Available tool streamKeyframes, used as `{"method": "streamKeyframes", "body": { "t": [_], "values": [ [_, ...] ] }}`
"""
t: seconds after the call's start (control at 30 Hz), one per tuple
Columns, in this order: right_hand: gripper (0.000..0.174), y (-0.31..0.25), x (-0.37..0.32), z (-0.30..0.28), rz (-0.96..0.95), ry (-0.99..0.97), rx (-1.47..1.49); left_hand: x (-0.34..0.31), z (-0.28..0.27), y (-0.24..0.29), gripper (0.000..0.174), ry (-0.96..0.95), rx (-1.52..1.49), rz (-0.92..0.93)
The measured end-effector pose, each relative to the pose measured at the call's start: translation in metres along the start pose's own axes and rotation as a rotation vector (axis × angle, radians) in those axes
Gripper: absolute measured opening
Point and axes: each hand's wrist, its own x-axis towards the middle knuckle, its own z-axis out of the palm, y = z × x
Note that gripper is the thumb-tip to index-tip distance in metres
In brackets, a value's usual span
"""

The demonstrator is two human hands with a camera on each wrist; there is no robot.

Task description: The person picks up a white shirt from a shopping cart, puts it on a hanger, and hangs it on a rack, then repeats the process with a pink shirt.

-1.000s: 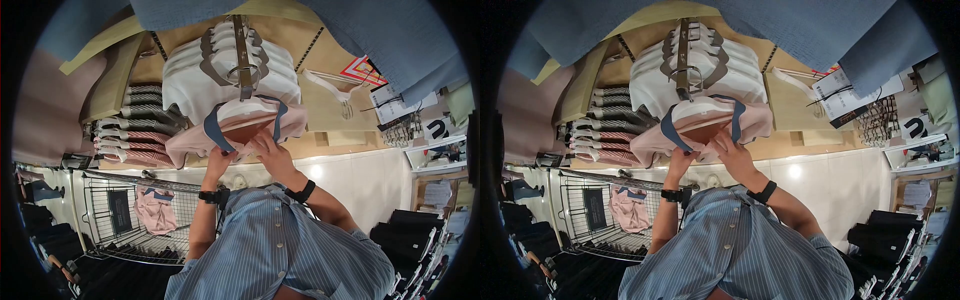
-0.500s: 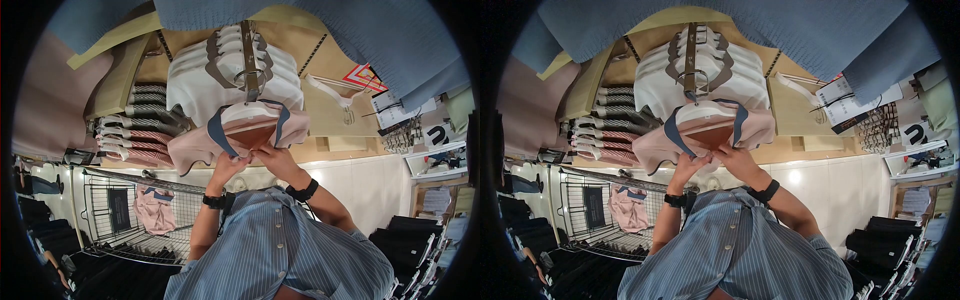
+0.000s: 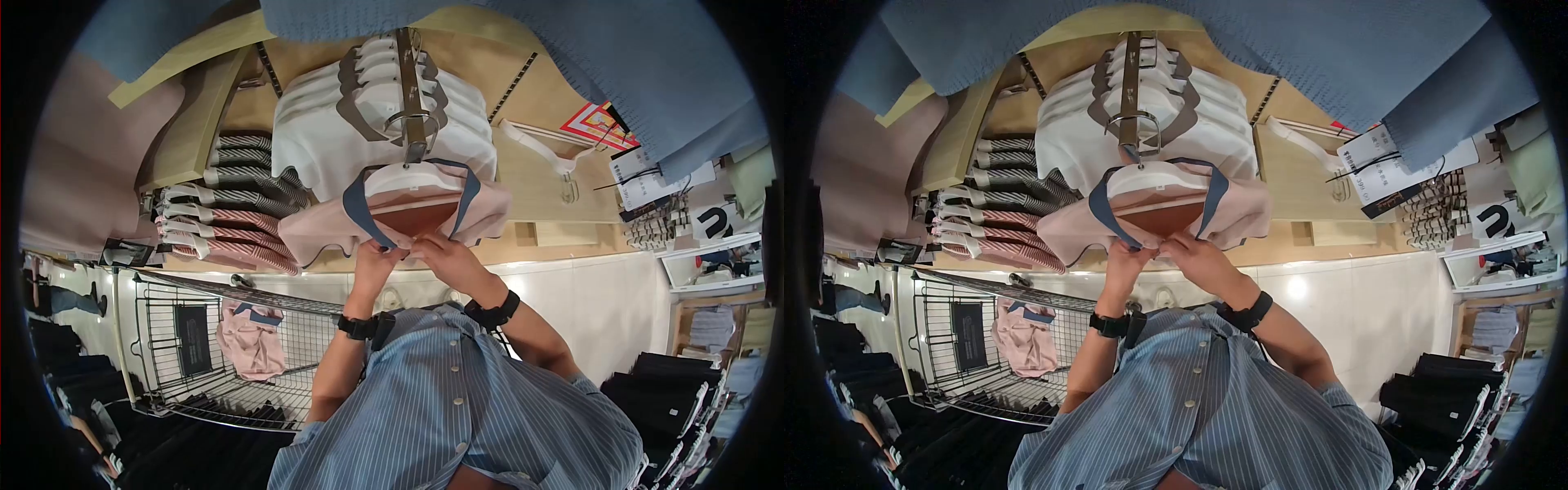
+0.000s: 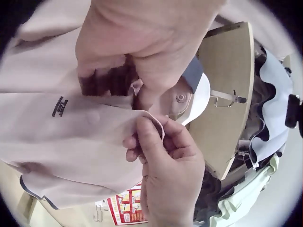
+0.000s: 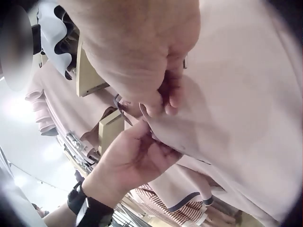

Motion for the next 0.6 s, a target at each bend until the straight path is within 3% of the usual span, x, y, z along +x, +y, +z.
{"method": "streamKeyframes", "body": {
  "t": [0.27, 0.4, 0.5, 0.6],
  "values": [
    [0.018, -0.001, 0.001, 0.002, 0.033, 0.168, 0.048, -0.007, -0.001, 0.005, 0.008, 0.016, 0.009, 0.055],
    [0.029, 0.004, -0.004, 0.002, 0.010, 0.148, 0.053, -0.005, -0.007, -0.006, 0.008, -0.005, 0.095, 0.001],
    [0.027, 0.003, -0.002, 0.002, 0.041, 0.171, 0.071, -0.008, 0.005, 0.009, 0.010, 0.003, 0.019, 0.056],
    [0.023, 0.002, 0.001, 0.002, 0.063, 0.204, 0.096, -0.012, 0.013, 0.022, 0.014, 0.016, 0.251, 0.229]
  ]
}}
